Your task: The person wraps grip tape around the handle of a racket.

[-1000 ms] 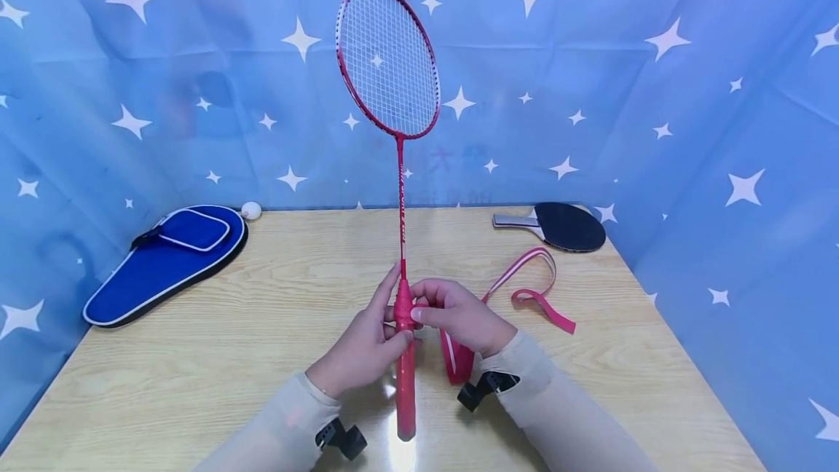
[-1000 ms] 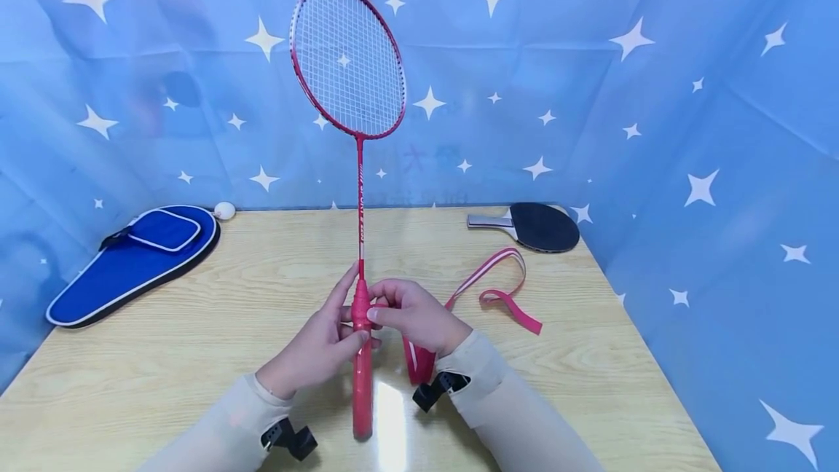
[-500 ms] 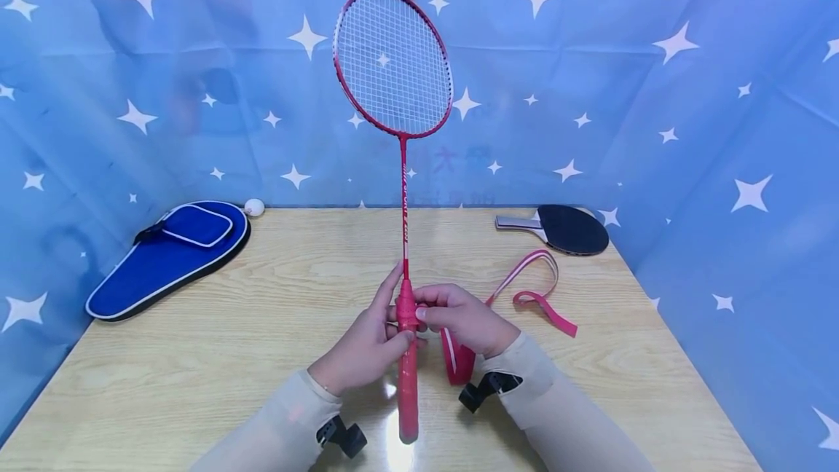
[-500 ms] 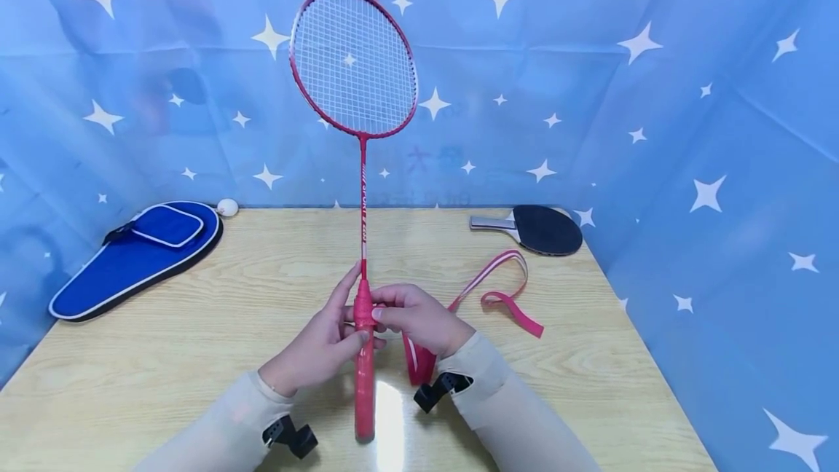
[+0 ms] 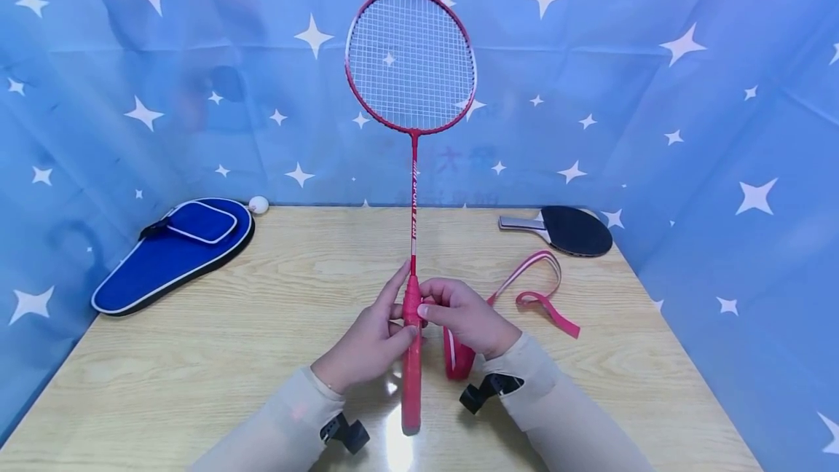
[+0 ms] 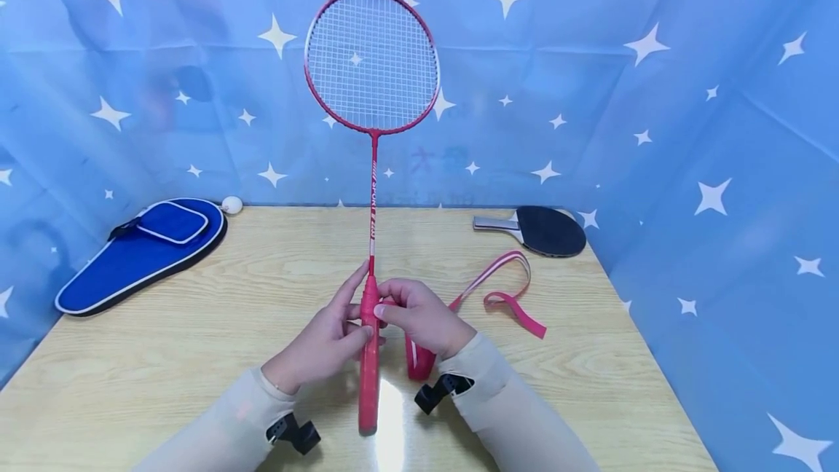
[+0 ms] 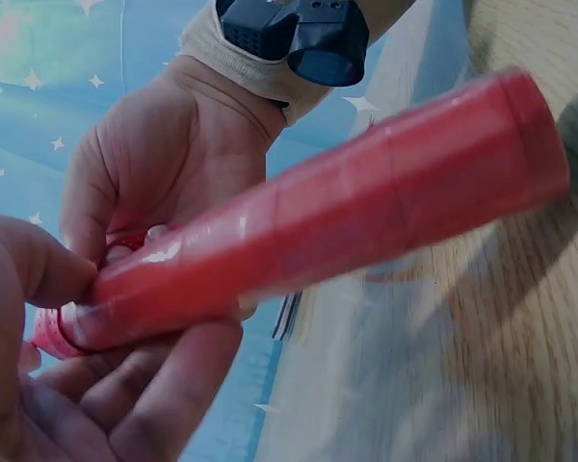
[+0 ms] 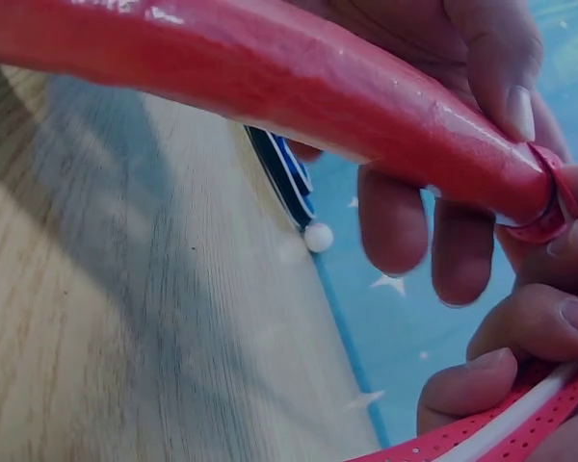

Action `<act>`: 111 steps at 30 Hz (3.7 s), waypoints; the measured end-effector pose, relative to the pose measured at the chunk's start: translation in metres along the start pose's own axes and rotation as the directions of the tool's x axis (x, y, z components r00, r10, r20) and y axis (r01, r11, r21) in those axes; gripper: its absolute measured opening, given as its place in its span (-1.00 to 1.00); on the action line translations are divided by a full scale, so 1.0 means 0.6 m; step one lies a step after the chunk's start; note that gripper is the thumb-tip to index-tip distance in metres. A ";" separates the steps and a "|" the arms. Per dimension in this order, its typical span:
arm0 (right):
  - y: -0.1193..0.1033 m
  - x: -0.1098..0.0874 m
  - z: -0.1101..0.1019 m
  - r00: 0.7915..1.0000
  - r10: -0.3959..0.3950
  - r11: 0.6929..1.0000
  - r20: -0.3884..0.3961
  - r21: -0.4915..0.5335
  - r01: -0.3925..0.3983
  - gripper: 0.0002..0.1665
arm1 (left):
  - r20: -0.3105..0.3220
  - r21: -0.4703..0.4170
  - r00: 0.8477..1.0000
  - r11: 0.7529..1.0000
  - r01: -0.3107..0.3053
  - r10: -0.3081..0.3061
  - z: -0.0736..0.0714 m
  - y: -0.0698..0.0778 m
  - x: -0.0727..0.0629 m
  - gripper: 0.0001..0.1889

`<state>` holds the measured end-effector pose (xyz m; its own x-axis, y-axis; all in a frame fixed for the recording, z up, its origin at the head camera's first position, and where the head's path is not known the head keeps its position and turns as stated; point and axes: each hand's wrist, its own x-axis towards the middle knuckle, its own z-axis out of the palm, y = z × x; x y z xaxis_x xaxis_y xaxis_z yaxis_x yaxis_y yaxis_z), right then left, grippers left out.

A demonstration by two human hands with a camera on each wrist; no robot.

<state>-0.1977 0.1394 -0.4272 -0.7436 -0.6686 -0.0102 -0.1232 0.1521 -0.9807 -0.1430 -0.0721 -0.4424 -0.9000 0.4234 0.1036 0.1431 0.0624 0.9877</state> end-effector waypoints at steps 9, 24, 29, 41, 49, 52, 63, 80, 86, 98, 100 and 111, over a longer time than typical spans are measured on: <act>-0.003 -0.001 0.000 0.999 0.024 1.000 -0.045 -0.018 -0.025 -0.74 | -0.057 0.163 0.998 0.986 0.033 -0.024 0.006 0.007 -0.003 0.04; -0.006 -0.002 -0.004 0.998 0.046 0.999 -0.036 0.004 -0.046 -0.64 | -0.063 0.094 0.998 0.995 0.027 -0.021 0.007 0.011 -0.002 0.11; -0.003 -0.002 -0.008 0.999 0.051 0.999 -0.017 0.009 -0.050 -0.65 | -0.060 0.082 0.998 0.996 0.018 -0.013 0.006 0.010 -0.001 0.09; 0.001 0.001 -0.005 0.998 0.041 0.999 0.046 0.000 -0.041 -0.64 | -0.029 -0.022 1.000 1.000 0.007 -0.007 0.007 0.005 0.000 0.07; -0.003 0.000 0.001 1.000 0.023 1.000 0.001 -0.019 -0.023 -0.74 | -0.059 0.071 0.998 0.997 0.018 -0.014 0.008 0.006 -0.001 0.07; -0.004 0.000 0.002 1.000 0.017 1.000 -0.004 -0.021 -0.017 -0.76 | -0.069 0.105 0.997 0.994 0.027 -0.020 0.008 0.007 -0.001 0.08; 0.001 0.000 -0.001 0.999 0.032 0.999 0.043 -0.022 -0.031 -0.75 | -0.056 0.134 0.998 0.991 0.015 -0.007 0.010 0.007 -0.001 0.09; 0.002 -0.001 -0.010 0.996 0.058 0.998 0.072 -0.027 -0.056 -0.76 | -0.024 0.105 1.000 0.994 0.009 -0.006 0.006 0.006 0.000 0.10; 0.002 -0.001 -0.007 0.997 0.043 0.999 0.070 -0.027 -0.041 -0.79 | -0.017 0.084 1.000 0.997 0.000 0.002 0.004 0.004 0.000 0.10; 0.006 0.002 -0.005 0.998 -0.016 1.000 0.067 0.000 0.016 -0.85 | -0.025 0.016 1.000 1.000 -0.018 0.019 -0.002 -0.007 0.004 -0.04; 0.006 0.002 -0.005 0.997 -0.025 1.000 0.066 -0.001 0.025 -0.85 | -0.045 0.011 0.999 1.000 -0.020 0.021 -0.003 -0.008 0.005 -0.11; 0.005 0.000 -0.003 0.999 -0.015 1.000 0.047 0.018 0.014 -0.87 | -0.073 0.039 0.995 0.997 -0.067 0.069 -0.010 -0.012 0.010 -0.17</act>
<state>-0.1996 0.1412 -0.4295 -0.7099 -0.7042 -0.0051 -0.1217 0.1298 -0.9841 -0.1517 -0.0758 -0.4480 -0.9155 0.3598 0.1800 0.2185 0.0691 0.9734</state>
